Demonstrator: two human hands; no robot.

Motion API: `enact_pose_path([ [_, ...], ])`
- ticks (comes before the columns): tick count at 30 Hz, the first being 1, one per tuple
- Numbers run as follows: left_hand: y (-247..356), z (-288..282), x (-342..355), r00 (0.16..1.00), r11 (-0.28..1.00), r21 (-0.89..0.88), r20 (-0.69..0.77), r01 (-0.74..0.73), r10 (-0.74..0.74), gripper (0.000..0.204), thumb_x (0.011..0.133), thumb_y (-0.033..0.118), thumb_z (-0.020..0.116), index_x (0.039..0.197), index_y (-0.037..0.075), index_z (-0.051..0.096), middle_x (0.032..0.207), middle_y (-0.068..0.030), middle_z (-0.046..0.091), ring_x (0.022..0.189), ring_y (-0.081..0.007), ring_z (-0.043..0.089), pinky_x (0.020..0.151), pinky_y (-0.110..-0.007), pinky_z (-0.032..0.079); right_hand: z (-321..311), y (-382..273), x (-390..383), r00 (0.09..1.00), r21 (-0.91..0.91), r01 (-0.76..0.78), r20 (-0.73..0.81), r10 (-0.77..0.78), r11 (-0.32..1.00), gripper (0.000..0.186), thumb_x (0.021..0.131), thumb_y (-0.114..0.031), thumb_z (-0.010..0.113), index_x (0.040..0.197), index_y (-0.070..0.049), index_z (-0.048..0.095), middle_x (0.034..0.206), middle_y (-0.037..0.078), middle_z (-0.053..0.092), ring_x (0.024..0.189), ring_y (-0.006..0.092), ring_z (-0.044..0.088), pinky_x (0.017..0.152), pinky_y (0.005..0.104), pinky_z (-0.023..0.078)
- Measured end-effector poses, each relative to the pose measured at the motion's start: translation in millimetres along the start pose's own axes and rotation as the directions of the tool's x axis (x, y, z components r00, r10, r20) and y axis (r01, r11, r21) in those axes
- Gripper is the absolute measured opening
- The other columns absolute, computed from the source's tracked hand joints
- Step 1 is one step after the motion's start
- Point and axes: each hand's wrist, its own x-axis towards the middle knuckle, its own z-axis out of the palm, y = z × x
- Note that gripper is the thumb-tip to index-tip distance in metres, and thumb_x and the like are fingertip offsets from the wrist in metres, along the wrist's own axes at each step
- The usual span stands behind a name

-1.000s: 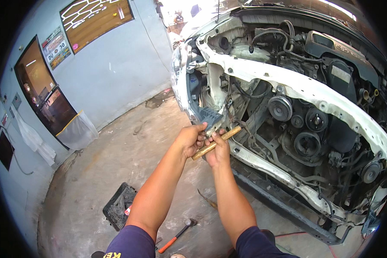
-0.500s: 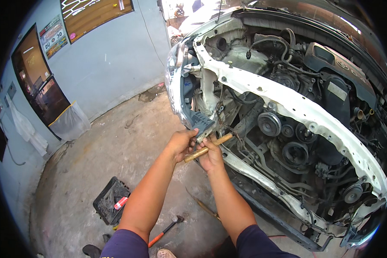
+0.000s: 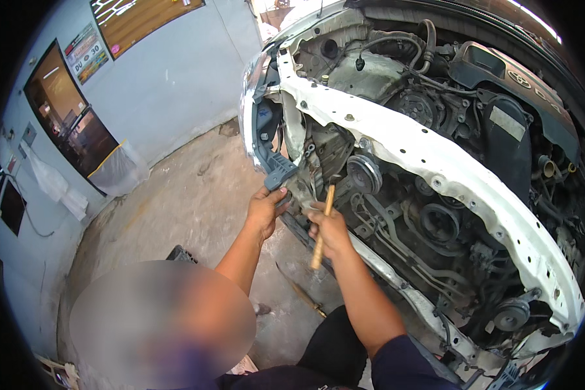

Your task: The person uses hammers to straighten a metal car bracket and then hammers the bracket back into place on the front frame of a vehicle.

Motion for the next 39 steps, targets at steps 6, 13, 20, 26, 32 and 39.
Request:
enact_pose_path([
  [6, -7, -17, 9, 0.987, 0.995, -0.066, 0.134, -0.077, 0.086, 0.015, 0.096, 0.005, 0.068, 0.110, 0.005, 0.065, 0.099, -0.0046, 0.067, 0.084, -0.0137, 0.058, 0.072, -0.028, 0.047, -69, -3, -48, 0.962, -0.621, 0.207, -0.010, -0.272, 0.756, 0.035, 0.093, 0.002, 0.061, 0.127, 0.003, 0.058, 0.095, 0.008, 0.068, 0.066, 0.0138, 0.066, 0.057, 0.0283, 0.053],
  [13, -13, -20, 19, 0.983, 0.985, -0.148, 0.147, -0.087, 0.109, 0.020, 0.094, 0.000, 0.065, 0.114, 0.003, 0.064, 0.095, -0.0036, 0.064, 0.084, -0.0130, 0.057, 0.073, -0.026, 0.045, -76, -1, -58, 0.916, -0.737, 0.369, 0.186, -0.356, 0.566, 0.031, 0.093, 0.002, 0.061, 0.124, 0.003, 0.058, 0.093, 0.007, 0.068, 0.067, 0.0125, 0.065, 0.062, 0.0281, 0.054],
  [20, -35, -47, 3, 0.989, 0.986, 0.074, -0.009, -0.147, 0.148, 0.016, 0.096, 0.011, 0.066, 0.111, 0.004, 0.066, 0.092, -0.0022, 0.066, 0.082, -0.0109, 0.059, 0.072, -0.026, 0.047, -82, -10, -56, 0.959, -0.557, 0.260, 0.057, -0.276, 0.789, 0.033, 0.097, -0.002, 0.060, 0.130, 0.002, 0.055, 0.095, 0.006, 0.067, 0.067, 0.0119, 0.063, 0.065, 0.0277, 0.054],
  [26, -83, -213, 10, 0.972, 0.900, 0.374, -0.152, 0.226, -0.180, 0.013, 0.096, 0.012, 0.066, 0.105, 0.003, 0.067, 0.088, -0.0017, 0.066, 0.077, -0.0109, 0.061, 0.068, -0.027, 0.049, -86, 21, -45, 0.917, -0.719, 0.280, 0.005, -0.398, 0.636, 0.048, 0.094, -0.022, 0.073, 0.135, -0.001, 0.059, 0.084, 0.008, 0.068, 0.060, 0.0145, 0.063, 0.058, 0.0316, 0.054],
  [32, -188, -302, 21, 0.861, 0.827, 0.326, -0.396, 0.458, -0.321, 0.012, 0.093, 0.005, 0.066, 0.102, -0.001, 0.069, 0.081, -0.0071, 0.068, 0.068, -0.0151, 0.064, 0.063, -0.030, 0.056, -70, -1, -53, 0.931, -0.647, 0.301, 0.042, -0.362, 0.700, 0.035, 0.098, -0.011, 0.067, 0.128, 0.006, 0.059, 0.096, 0.006, 0.069, 0.068, 0.0096, 0.059, 0.062, 0.0250, 0.050],
  [39, -265, -352, -12, 0.772, 0.712, 0.374, -0.513, 0.594, -0.374, 0.066, 0.090, 0.014, 0.074, 0.146, -0.003, 0.044, 0.116, -0.0210, 0.069, 0.098, -0.0323, 0.070, 0.083, -0.039, 0.060, -63, 10, -51, 0.944, -0.650, 0.273, 0.040, -0.327, 0.709, 0.036, 0.097, -0.008, 0.066, 0.127, 0.010, 0.058, 0.097, 0.010, 0.068, 0.068, 0.0110, 0.059, 0.061, 0.0247, 0.050],
])
